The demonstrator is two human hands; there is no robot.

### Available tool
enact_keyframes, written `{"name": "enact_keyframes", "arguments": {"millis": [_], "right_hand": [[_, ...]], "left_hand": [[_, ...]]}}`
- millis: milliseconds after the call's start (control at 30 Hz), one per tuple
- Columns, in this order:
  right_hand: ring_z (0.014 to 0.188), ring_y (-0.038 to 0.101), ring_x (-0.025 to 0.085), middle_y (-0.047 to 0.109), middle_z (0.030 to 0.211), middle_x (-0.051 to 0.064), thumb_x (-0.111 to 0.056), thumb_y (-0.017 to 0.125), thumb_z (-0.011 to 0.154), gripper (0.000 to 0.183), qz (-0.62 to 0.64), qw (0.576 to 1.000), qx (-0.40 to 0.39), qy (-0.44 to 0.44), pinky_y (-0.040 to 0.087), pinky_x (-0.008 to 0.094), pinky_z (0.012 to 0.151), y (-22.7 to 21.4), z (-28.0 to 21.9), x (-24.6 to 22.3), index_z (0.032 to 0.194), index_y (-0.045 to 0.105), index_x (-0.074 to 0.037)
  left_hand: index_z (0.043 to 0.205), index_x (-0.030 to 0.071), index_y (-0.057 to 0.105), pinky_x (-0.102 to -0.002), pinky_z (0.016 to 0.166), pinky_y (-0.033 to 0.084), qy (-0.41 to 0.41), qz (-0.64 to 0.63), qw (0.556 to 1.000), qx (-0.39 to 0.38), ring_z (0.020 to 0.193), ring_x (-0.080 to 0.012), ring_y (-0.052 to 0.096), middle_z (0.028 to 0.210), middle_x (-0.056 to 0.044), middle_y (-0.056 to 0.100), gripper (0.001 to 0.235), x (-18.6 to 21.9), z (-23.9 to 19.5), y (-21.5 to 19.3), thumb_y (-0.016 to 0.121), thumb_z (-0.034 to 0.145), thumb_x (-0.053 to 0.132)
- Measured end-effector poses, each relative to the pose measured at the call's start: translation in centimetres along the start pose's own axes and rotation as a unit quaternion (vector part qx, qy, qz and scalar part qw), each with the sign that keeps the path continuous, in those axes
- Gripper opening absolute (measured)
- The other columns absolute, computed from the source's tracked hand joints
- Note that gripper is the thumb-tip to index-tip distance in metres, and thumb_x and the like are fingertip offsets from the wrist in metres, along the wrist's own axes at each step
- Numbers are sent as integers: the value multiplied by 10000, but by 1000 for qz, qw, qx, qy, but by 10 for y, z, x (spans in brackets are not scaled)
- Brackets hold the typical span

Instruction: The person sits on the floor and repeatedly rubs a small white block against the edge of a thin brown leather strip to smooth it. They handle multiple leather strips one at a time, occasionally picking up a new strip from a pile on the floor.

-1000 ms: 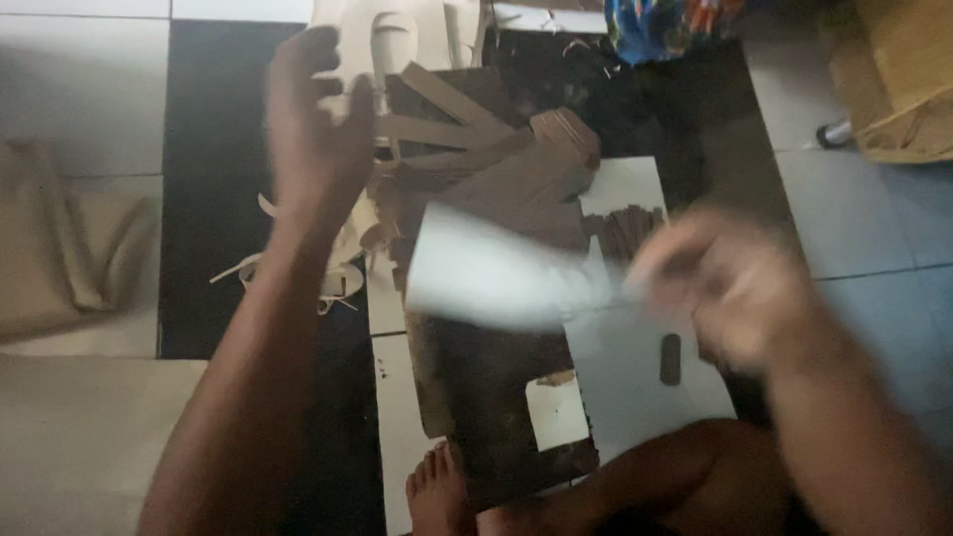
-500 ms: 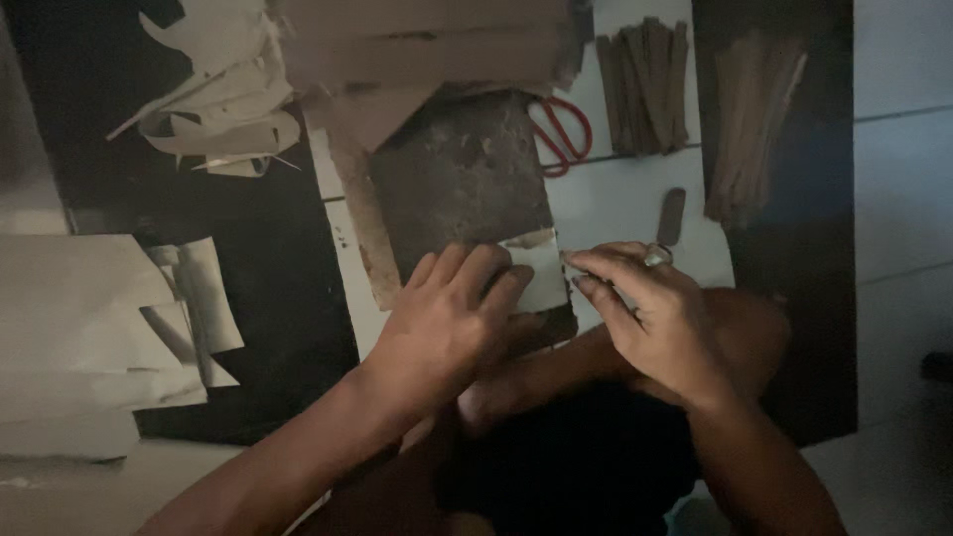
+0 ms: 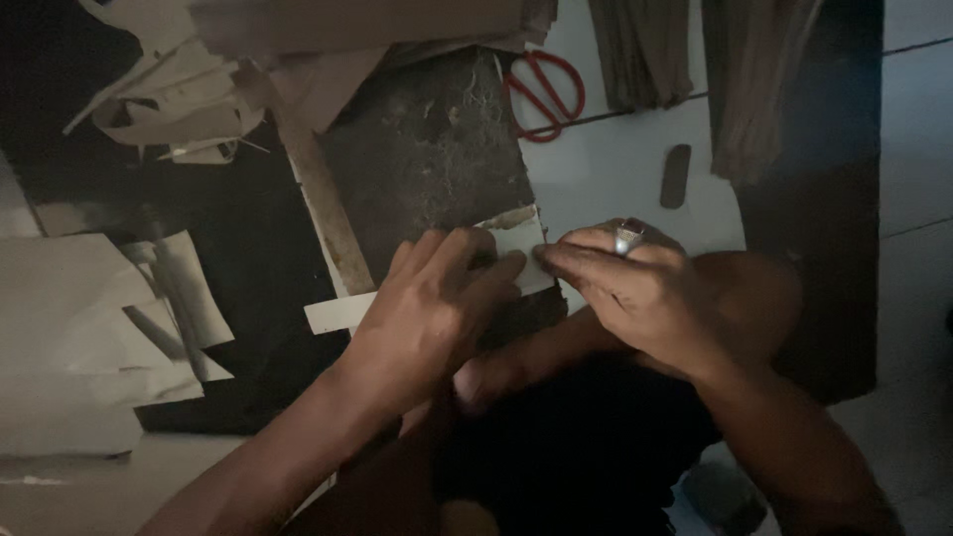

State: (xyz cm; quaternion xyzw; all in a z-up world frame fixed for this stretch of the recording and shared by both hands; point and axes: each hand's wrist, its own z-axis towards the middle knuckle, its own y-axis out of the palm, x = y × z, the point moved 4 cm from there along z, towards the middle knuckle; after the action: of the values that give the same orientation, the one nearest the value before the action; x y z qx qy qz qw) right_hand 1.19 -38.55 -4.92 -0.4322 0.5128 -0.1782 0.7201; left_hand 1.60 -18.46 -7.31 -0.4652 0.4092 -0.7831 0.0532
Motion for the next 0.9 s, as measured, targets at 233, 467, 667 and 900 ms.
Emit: {"name": "enact_keyframes", "arguments": {"millis": [233, 467, 667, 900], "right_hand": [[910, 721, 179, 748, 1009, 41, 23, 738, 905, 152, -68, 990, 30, -117, 580, 324, 756, 0, -2, 10, 1033, 779, -49], [845, 676, 159, 723, 997, 17, -59, 724, 918, 204, -137, 980, -16, -141, 563, 306, 687, 3, -9, 17, 1092, 826, -90], [853, 632, 74, 671, 988, 18, -149, 570, 1105, 183, 215, 962, 73, 152, 539, 227, 739, 22, -16, 33, 1206, 648, -18], [735, 502, 32, 563, 848, -26, -176, 536, 1134, 151, 366, 878, 141, 274, 467, 217, 642, 59, -17, 32, 1082, 577, -41]], "left_hand": [[1293, 65, 718, -398, 870, 520, 44, 15, 999, 2, 1076, -251, 614, 1221, -80, 652, 509, 3, -1, -4, 698, 785, 88], [1246, 42, 721, -375, 824, 517, 68, 68, 995, -33, 1043, -217, 608, 1195, -72, 639, 412, 3, -1, 3, 713, 840, 107], [1185, 14, 711, -392, 799, 521, 62, 60, 996, -13, 1019, -248, 621, 1146, -122, 622, 388, 9, 9, 15, 759, 889, 261], [1181, -3, 702, -406, 777, 523, 39, 40, 998, -2, 994, -270, 624, 1117, -141, 608, 465, 13, 21, 24, 785, 880, 341]]}}
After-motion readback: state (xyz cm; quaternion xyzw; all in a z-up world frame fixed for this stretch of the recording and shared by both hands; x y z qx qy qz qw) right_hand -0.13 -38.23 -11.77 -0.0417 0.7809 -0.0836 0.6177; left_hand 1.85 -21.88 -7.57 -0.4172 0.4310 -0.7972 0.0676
